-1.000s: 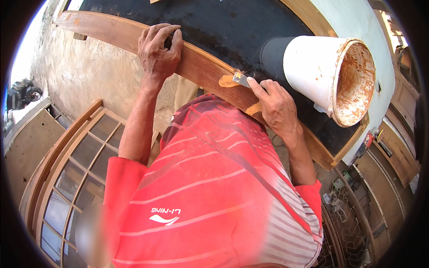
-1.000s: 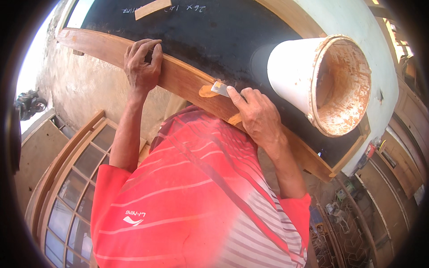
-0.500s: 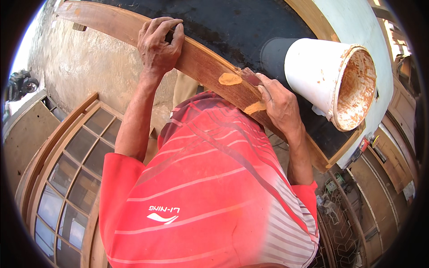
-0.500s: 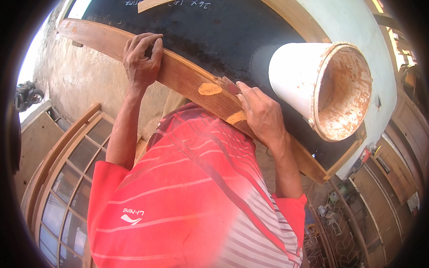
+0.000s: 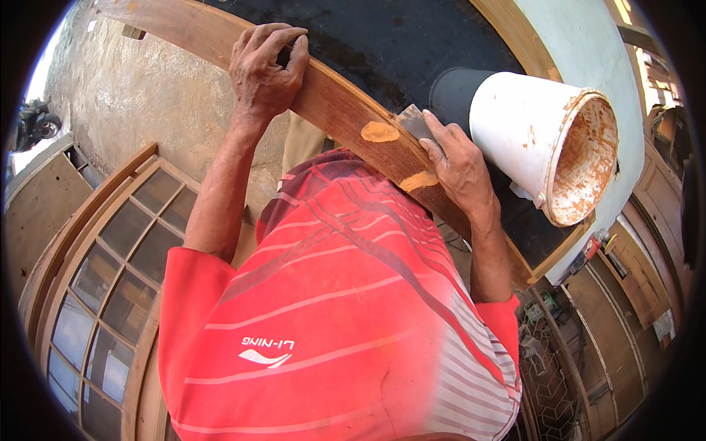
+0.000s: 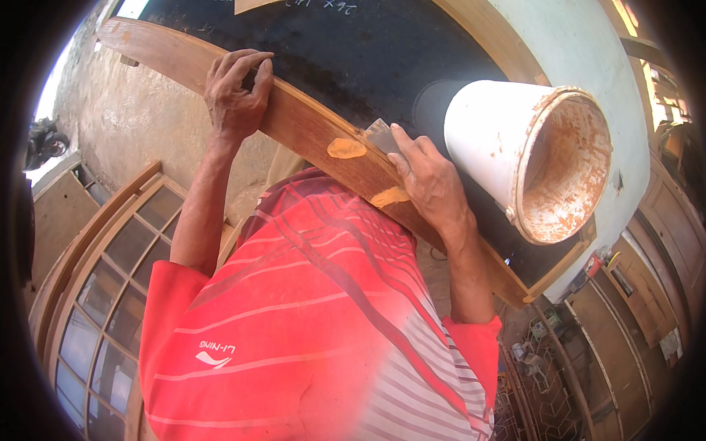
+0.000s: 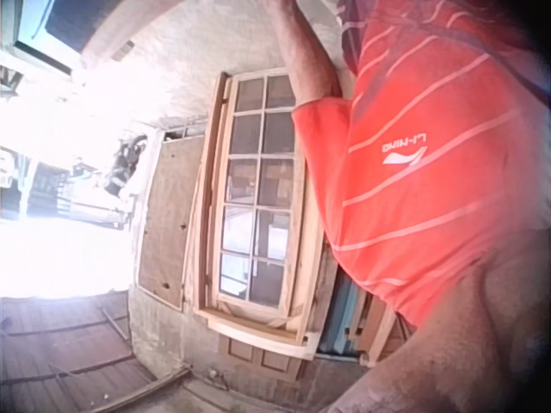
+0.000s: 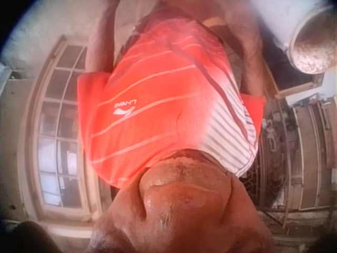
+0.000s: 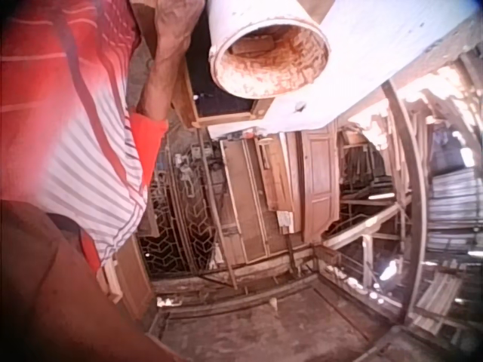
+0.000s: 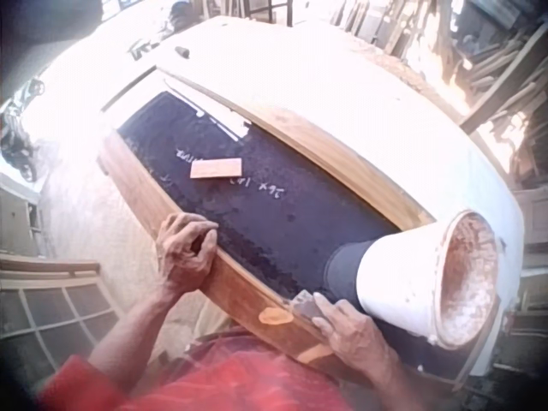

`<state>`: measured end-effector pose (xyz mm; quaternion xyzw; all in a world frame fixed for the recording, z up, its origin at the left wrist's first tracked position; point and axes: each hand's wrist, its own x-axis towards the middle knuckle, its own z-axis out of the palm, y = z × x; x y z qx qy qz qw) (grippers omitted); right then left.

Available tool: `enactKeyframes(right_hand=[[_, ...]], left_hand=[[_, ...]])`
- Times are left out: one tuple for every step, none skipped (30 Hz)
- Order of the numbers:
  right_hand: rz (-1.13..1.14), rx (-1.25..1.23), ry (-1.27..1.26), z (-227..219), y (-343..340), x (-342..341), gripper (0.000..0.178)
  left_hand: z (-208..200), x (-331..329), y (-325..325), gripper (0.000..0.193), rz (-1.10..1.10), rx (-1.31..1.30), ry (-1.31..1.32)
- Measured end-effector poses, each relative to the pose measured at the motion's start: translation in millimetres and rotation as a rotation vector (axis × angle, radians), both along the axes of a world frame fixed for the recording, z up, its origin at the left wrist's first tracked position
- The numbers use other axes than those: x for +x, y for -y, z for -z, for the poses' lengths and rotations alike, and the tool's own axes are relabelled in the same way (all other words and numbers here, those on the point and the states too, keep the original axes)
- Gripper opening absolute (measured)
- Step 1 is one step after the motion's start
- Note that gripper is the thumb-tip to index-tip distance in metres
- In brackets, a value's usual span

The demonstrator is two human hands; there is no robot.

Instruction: The person fills gaps in a wood frame with putty using a spatula and then glues a small wood block into place.

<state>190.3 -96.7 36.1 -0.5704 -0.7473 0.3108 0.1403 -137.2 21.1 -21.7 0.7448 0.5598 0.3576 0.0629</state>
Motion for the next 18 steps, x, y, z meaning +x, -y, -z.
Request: enactKeyframes(right_hand=[[-0.006,0.009,-0.01,1.5,0.1,0.4,0.046],[-0.011,0.017,-0.02,3.1,0.6,1.2,0.046],[-0.017,0.025,-0.03,4.1,0.6,1.7,0.046],[-0.026,0.028,-0.024,4.2,-0.5,1.4,0.046],[-0.032,0.032,-0.017,3.5,-2.1,0.9,0.047],[-0.038,0.036,-0.009,3.4,-3.1,0.6,0.047],[-0.051,0.054,0.008,4.8,-2.7,0.7,0.047],[-0.065,0.071,0.025,7.2,-1.5,1.0,0.047],[-0.078,0.089,0.042,9.4,-0.5,1.2,0.047],[-0.087,0.11,0.056,10.9,0.1,1.0,0.048],[-0.097,0.132,0.07,12.4,0.3,0.7,0.048],[-0.107,0.154,0.084,14.1,0.5,0.5,0.048],[-0.112,0.185,0.074,17.0,0.7,0.7,0.048],[-0.117,0.217,0.063,20.5,0.8,0.3,0.048],[-0.122,0.249,0.051,22.4,-0.2,-1.2,0.048],[-0.106,0.245,0.013,22.8,-2.9,-4.0,0.048],[-0.094,0.243,-0.027,20.6,-8.8,-9.2,0.048],[-0.083,0.242,-0.067,19.1,-12.3,-12.0,0.048]], left_hand=[[-0.3,0.4,-0.1,0.014,0.002,0.0,0.003],[-0.2,1.0,0.2,0.014,0.004,0.0,0.006],[0.3,1.1,0.1,0.014,0.003,0.002,0.006],[1.1,0.9,-0.3,0.014,0.001,0.005,0.006],[1.9,1.6,-1.1,0.014,0.003,0.008,0.008],[2.8,1.6,-1.4,0.014,-0.003,0.006,0.009],[3.9,1.0,-1.4,0.014,-0.009,0.005,0.01],[5.0,0.5,-1.4,0.015,-0.016,0.003,0.012],[5.6,0.4,-1.7,0.014,-0.014,0.006,0.009],[5.9,0.5,-2.2,0.014,-0.012,0.008,0.005],[6.2,0.8,-2.5,0.014,-0.012,0.011,0.002],[6.5,1.0,-2.9,0.014,-0.012,0.013,0.001],[6.9,1.3,-3.3,0.014,-0.012,0.016,-0.001],[6.8,1.2,-3.6,0.014,-0.012,0.019,-0.004],[6.7,1.1,-3.6,0.014,-0.01,0.018,-0.001],[6.6,1.1,-3.5,0.014,-0.008,0.016,0.001],[5.7,0.2,-3.7,0.014,-0.01,0.017,0.002],[5.8,-0.3,-3.2,0.014,-0.005,0.017,-0.001]])
